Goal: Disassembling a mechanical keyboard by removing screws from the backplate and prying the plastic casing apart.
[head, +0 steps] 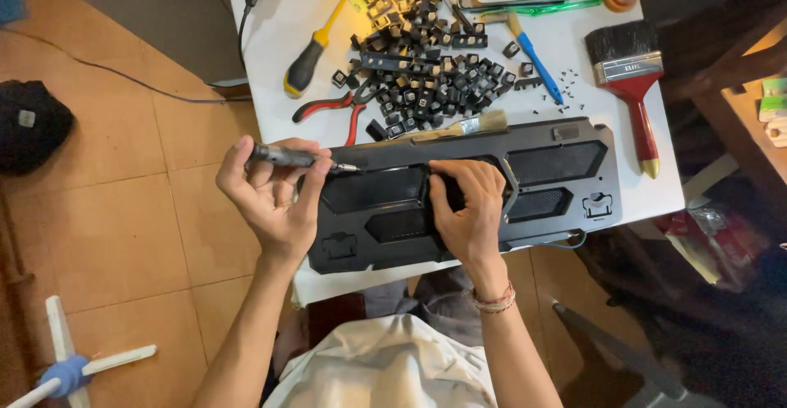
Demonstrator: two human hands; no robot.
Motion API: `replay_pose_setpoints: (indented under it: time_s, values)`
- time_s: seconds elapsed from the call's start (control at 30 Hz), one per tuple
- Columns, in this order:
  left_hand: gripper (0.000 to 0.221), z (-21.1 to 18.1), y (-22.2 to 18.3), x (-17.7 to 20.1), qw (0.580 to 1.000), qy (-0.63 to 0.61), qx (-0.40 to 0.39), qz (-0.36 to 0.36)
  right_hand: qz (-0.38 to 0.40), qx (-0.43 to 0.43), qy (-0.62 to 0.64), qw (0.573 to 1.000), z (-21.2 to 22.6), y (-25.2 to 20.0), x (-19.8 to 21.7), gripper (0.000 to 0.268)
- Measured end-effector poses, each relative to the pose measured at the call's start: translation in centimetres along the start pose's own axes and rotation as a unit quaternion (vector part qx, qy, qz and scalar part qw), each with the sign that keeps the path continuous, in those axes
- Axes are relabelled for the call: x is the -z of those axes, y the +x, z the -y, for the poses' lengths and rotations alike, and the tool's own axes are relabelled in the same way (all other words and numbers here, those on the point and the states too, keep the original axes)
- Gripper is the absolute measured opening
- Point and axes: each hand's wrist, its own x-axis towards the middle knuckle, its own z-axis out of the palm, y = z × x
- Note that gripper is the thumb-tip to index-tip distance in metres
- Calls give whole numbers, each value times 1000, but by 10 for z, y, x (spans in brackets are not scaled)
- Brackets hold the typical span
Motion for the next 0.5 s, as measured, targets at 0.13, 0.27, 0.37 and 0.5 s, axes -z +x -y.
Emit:
replay_pose_setpoints:
  time_s: [0.13, 0.27, 0.37, 0.5]
  values:
    - [76, 1, 2, -3, 1000, 16, -7, 5, 6, -5, -8, 1000, 2, 1, -2, 19]
    - [69, 5, 5, -3, 998, 11, -58, 30, 1, 2, -12, 1000, 3, 2, -4, 19]
    - [70, 12, 6, -1, 995, 5, -88, 54, 3, -2, -19, 1000, 3, 2, -4, 18]
    - [63, 0, 18, -4, 972, 35, -175, 150, 3, -1, -29, 1000, 4, 3, -5, 17]
